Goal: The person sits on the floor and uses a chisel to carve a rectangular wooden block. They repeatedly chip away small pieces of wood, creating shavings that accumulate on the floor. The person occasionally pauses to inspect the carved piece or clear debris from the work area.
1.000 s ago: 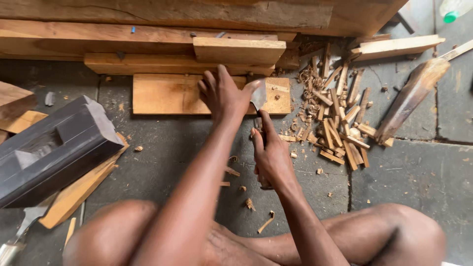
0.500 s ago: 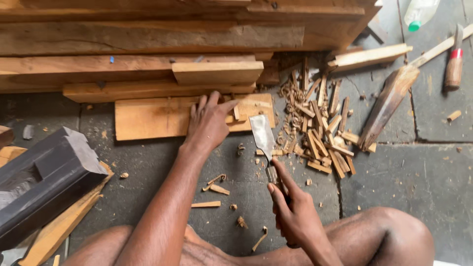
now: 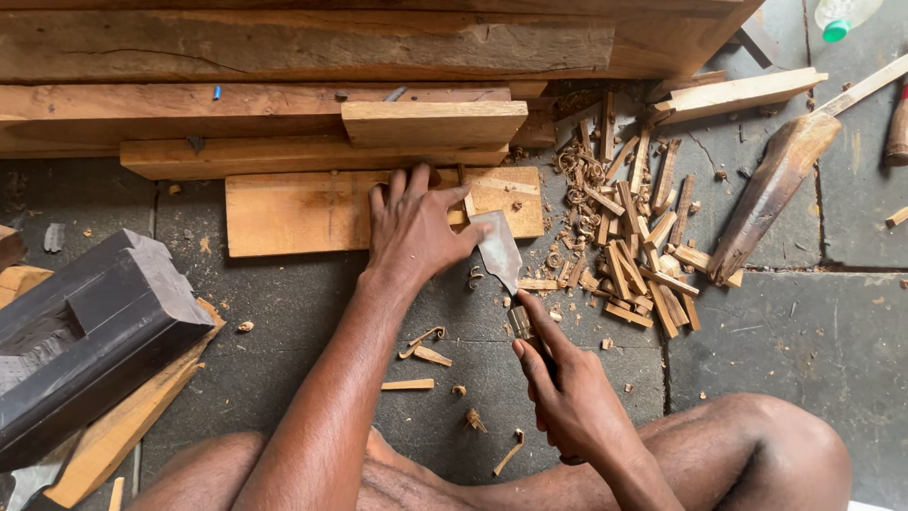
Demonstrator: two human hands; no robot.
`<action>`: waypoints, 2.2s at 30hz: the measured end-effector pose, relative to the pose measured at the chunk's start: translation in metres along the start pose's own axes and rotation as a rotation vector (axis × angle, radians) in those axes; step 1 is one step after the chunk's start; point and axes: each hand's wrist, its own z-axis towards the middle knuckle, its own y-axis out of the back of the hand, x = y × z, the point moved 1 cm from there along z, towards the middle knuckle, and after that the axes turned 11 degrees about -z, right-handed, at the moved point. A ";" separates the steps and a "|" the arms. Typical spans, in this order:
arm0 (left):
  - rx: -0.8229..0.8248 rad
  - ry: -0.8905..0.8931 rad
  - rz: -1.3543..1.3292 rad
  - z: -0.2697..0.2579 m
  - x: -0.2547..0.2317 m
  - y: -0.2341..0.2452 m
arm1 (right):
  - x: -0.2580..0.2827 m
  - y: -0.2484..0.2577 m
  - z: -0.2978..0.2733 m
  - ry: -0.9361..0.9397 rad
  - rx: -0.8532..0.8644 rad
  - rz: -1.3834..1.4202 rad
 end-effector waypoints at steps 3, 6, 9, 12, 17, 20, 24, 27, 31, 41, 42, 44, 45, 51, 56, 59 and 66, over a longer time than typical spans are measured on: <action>-0.021 -0.006 -0.008 -0.003 -0.002 0.001 | 0.005 -0.001 0.000 0.000 -0.003 -0.010; -0.046 -0.021 -0.004 -0.006 -0.001 -0.001 | 0.004 -0.004 0.000 0.022 -0.019 -0.017; -0.058 -0.027 -0.009 -0.005 -0.001 0.000 | 0.005 -0.004 0.002 0.046 -0.028 -0.032; -0.066 -0.035 0.006 -0.006 -0.001 0.001 | 0.006 -0.004 0.003 0.023 -0.013 -0.059; -0.135 -0.022 -0.080 -0.008 0.000 -0.003 | 0.004 -0.006 0.005 -0.002 -0.018 -0.053; -0.230 0.069 -0.108 -0.007 -0.001 -0.005 | -0.001 -0.011 0.016 0.074 -0.073 -0.072; -0.291 0.077 -0.113 -0.006 -0.002 -0.009 | -0.012 -0.022 0.026 0.118 -0.115 -0.074; -0.315 0.083 -0.131 -0.008 0.000 -0.011 | -0.014 -0.024 0.029 0.061 -0.080 -0.097; -0.362 0.069 -0.141 -0.004 0.003 -0.015 | -0.005 -0.024 0.026 0.099 -0.104 -0.043; -0.392 0.141 -0.131 0.004 0.001 -0.013 | 0.005 -0.020 0.027 0.070 -0.087 -0.052; -0.394 0.129 -0.126 0.008 0.000 -0.012 | 0.006 -0.018 0.028 0.072 -0.093 -0.048; -0.394 0.130 -0.108 0.008 0.003 -0.013 | 0.007 -0.020 0.026 0.084 -0.079 -0.026; -0.428 0.134 -0.129 0.009 0.003 -0.014 | 0.011 -0.019 0.029 0.091 -0.086 -0.003; -0.629 0.151 -0.195 0.021 0.006 -0.027 | 0.035 -0.018 0.057 0.105 -0.122 0.015; -0.668 0.237 -0.232 0.026 0.001 -0.032 | 0.044 -0.035 0.058 0.124 -0.166 0.107; -0.662 0.131 -0.141 0.022 -0.006 -0.013 | 0.041 -0.037 0.056 0.159 -0.179 0.146; -0.587 -0.126 -0.363 -0.054 0.002 0.030 | 0.004 -0.049 0.041 0.488 -0.372 0.788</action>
